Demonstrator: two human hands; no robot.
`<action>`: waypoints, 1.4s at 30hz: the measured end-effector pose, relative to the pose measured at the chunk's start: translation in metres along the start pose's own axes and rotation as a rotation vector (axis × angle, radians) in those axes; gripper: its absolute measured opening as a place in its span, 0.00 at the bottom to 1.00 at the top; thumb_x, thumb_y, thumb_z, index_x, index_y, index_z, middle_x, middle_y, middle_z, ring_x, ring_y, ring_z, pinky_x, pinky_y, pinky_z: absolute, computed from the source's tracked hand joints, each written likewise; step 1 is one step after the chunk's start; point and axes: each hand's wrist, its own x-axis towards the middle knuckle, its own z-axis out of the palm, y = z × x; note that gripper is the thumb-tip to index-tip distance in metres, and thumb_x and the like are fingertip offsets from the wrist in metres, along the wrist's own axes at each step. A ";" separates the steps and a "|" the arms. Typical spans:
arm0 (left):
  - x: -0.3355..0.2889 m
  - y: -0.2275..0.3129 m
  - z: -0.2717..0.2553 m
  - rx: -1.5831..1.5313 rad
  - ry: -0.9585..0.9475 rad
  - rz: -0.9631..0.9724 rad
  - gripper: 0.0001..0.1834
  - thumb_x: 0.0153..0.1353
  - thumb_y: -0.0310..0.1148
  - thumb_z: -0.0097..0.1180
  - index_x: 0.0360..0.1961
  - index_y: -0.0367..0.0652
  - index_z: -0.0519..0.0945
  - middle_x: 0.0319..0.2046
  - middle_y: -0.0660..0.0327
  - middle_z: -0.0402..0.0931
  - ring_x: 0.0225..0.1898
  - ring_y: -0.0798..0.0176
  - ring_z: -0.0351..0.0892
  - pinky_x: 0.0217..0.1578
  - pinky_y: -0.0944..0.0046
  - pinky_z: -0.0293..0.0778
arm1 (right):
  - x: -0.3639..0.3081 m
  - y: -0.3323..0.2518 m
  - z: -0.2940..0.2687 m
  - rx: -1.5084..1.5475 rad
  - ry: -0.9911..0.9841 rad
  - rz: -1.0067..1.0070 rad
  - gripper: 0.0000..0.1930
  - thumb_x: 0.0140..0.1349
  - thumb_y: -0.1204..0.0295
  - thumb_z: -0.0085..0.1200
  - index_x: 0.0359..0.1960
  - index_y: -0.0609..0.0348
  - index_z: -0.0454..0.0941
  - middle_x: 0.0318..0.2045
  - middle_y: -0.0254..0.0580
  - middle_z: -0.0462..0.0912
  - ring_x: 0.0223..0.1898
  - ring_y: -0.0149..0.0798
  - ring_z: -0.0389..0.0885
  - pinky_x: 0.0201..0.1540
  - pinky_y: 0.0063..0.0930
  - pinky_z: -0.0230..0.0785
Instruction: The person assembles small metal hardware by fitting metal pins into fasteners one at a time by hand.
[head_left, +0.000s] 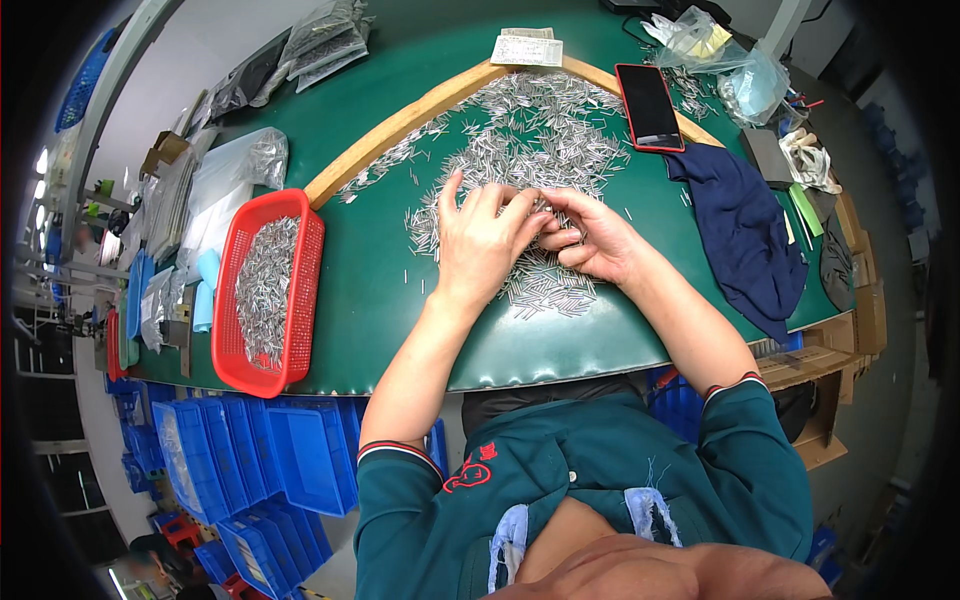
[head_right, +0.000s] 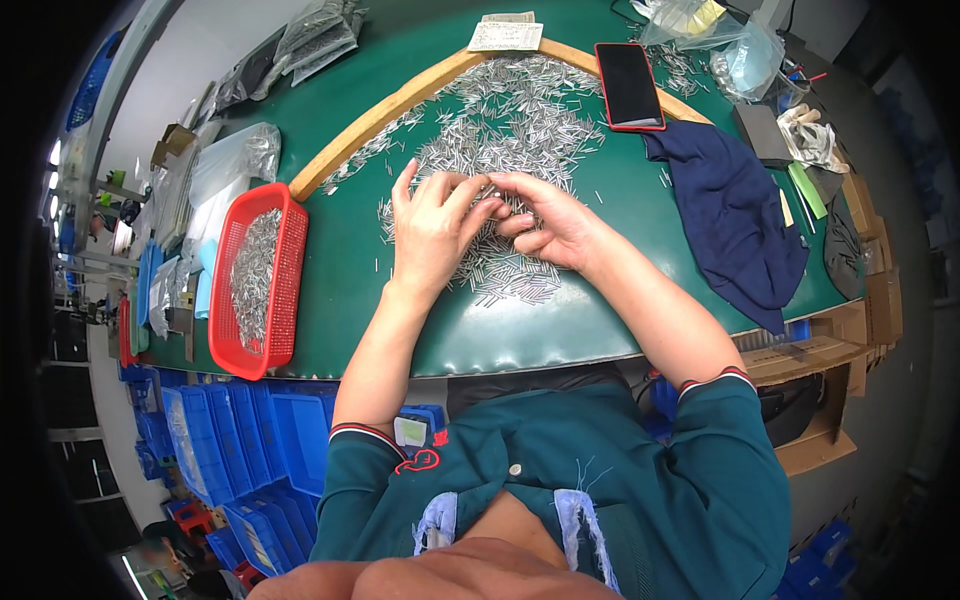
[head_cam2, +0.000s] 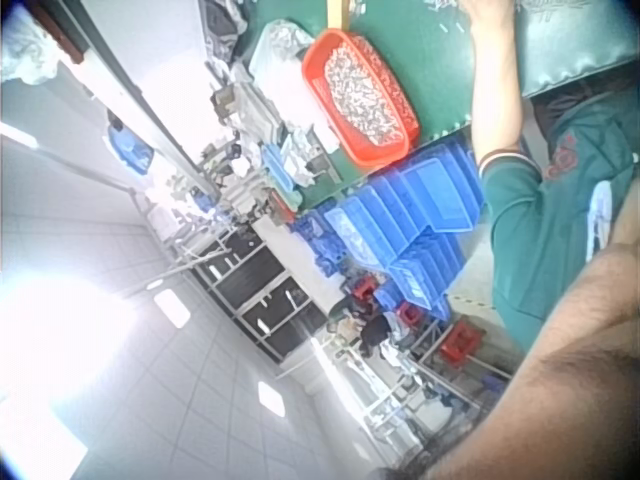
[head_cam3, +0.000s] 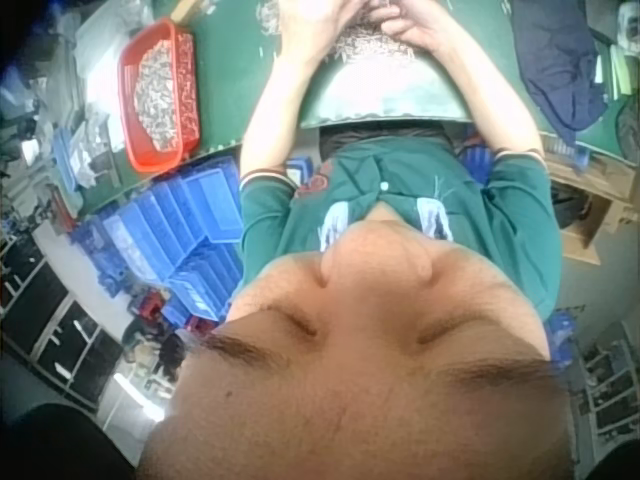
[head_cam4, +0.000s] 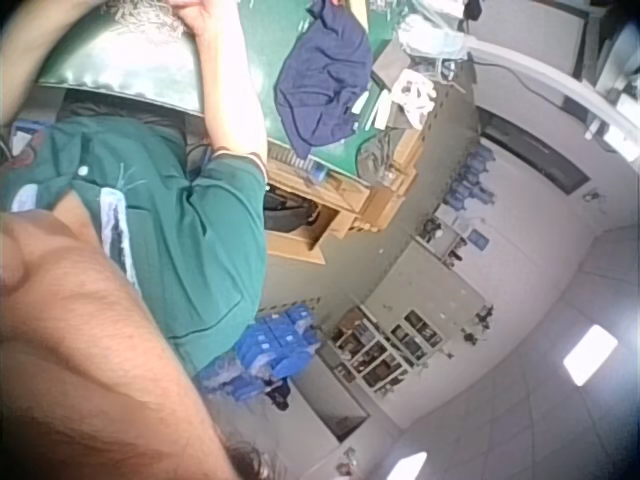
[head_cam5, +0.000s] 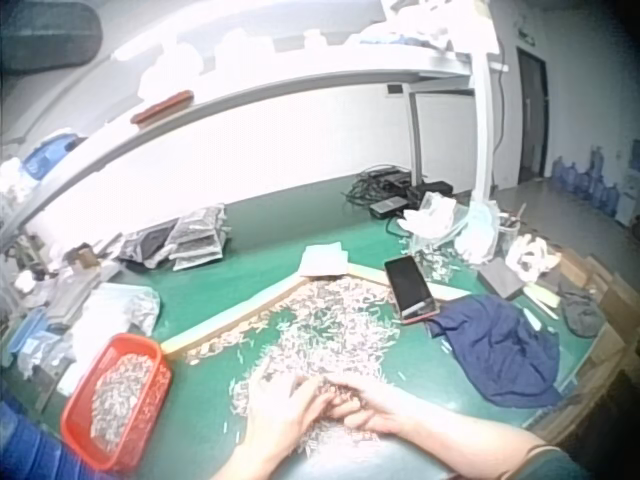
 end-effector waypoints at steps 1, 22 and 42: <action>0.000 0.000 0.000 -0.004 0.011 0.000 0.12 0.48 0.38 0.58 0.36 0.50 0.77 0.28 0.67 0.71 0.31 0.67 0.73 0.53 0.50 0.54 | 0.000 0.000 0.001 -0.001 -0.001 0.002 0.10 0.61 0.61 0.46 0.32 0.53 0.67 0.22 0.27 0.64 0.15 0.15 0.57 0.08 0.04 0.39; -0.006 -0.009 0.023 -0.014 -0.346 -0.165 0.47 0.34 0.60 0.61 0.49 0.34 0.67 0.45 0.50 0.64 0.52 0.53 0.62 0.54 0.33 0.43 | -0.003 -0.020 -0.012 0.395 -0.120 -0.245 0.16 0.60 0.54 0.45 0.19 0.47 0.63 0.15 0.23 0.59 0.12 0.19 0.53 0.08 0.12 0.38; -0.003 -0.023 0.013 -0.409 -0.053 -0.323 0.08 0.55 0.35 0.53 0.34 0.47 0.78 0.30 0.65 0.77 0.35 0.62 0.75 0.55 0.49 0.52 | -0.003 -0.003 0.005 -0.432 0.147 -0.248 0.10 0.59 0.64 0.50 0.34 0.59 0.71 0.15 0.19 0.56 0.14 0.14 0.49 0.11 0.11 0.36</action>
